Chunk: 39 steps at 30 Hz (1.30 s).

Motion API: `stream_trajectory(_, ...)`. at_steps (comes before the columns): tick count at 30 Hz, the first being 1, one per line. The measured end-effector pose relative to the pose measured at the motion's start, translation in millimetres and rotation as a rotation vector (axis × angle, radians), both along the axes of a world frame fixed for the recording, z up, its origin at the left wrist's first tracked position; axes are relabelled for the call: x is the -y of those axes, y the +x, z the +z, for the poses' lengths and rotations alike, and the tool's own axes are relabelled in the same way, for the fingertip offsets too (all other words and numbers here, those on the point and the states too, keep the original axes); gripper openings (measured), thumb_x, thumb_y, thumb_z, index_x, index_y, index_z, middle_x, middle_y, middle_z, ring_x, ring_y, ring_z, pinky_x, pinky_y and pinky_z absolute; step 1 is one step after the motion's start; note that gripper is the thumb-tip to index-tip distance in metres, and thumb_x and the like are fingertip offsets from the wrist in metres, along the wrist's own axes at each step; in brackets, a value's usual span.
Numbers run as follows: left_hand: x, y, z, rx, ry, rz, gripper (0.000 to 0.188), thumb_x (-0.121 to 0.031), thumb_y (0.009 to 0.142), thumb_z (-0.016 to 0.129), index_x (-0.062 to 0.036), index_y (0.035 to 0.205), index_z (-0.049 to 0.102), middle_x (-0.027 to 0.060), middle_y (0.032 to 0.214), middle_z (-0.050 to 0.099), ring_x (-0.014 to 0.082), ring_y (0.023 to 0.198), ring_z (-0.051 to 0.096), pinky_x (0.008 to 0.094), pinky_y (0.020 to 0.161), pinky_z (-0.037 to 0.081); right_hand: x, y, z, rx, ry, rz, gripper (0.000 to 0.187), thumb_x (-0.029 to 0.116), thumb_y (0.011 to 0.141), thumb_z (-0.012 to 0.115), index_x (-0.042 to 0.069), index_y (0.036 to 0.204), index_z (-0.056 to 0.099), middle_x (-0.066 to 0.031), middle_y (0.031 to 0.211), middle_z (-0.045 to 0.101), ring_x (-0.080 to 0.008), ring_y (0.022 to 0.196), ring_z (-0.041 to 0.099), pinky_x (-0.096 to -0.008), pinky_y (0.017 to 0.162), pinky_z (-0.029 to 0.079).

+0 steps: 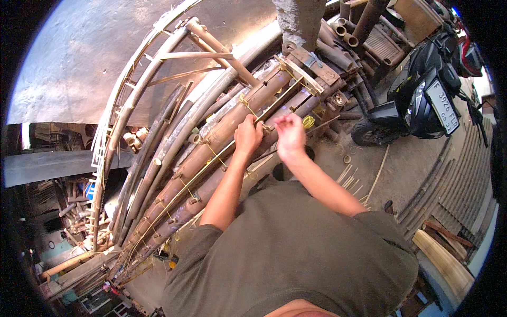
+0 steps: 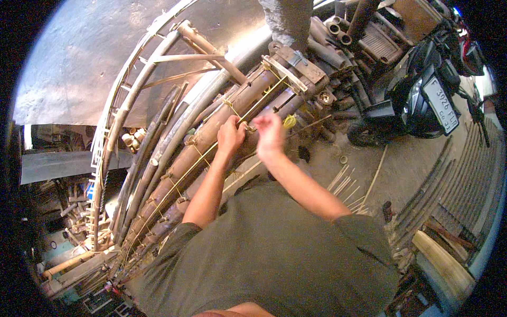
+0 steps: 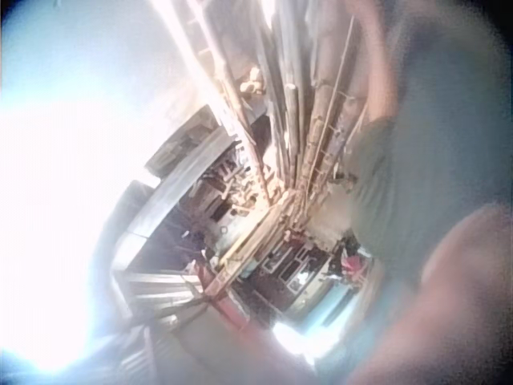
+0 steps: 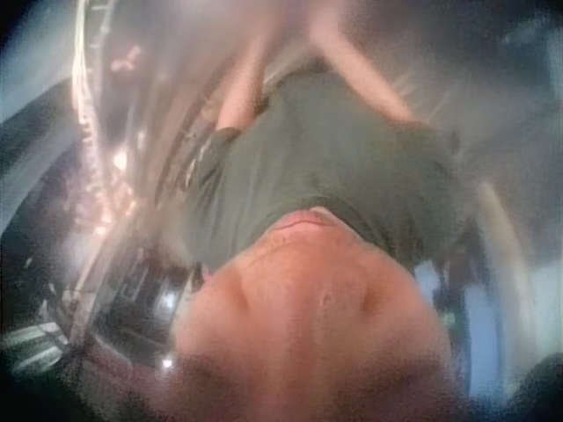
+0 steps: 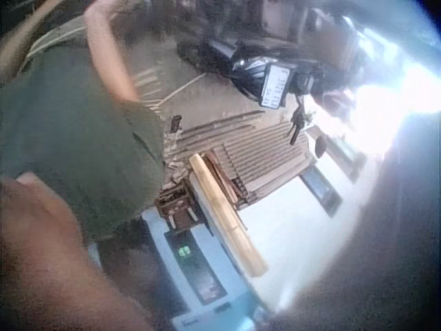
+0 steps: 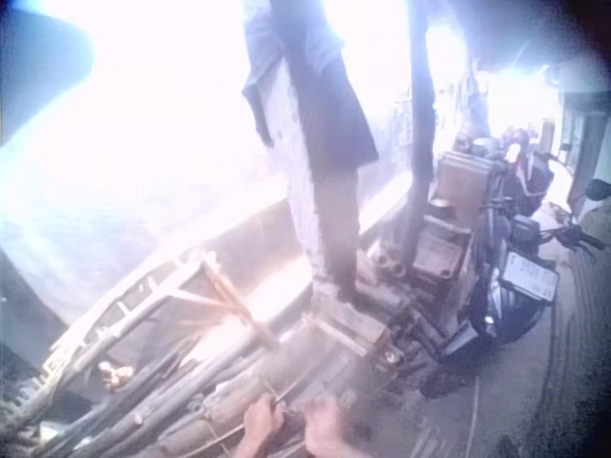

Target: The person repeatedly picks up thin bamboo sticks from the floor and secures them to a horizontal rack of larger bamboo poles using yellow string. The person ties the string around the sticks and poles multiple times throughout the clip.

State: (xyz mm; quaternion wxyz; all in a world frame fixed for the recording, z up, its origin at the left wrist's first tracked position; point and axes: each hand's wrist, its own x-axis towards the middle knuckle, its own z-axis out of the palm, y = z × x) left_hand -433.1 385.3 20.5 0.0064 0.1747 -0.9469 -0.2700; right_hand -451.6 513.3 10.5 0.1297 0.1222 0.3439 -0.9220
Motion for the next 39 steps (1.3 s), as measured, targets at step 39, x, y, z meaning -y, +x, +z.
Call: stream_trajectory(39, 11, -173, 22, 0.184, -0.21, -0.144, 0.027, -0.02, 0.089, 0.051, -0.0064, 0.103, 0.069, 0.0221, 0.103, 0.066, 0.0374, 0.098, 0.064, 0.0456, 0.086, 0.05, -157, -80, -118, 0.243, 0.38, 0.488, 0.012, 0.018, 0.085, 0.055, 0.009, 0.091, 0.06, -0.0075, 0.091, 0.063, -0.0225, 0.085, 0.06, -0.0371, 0.082, 0.047)
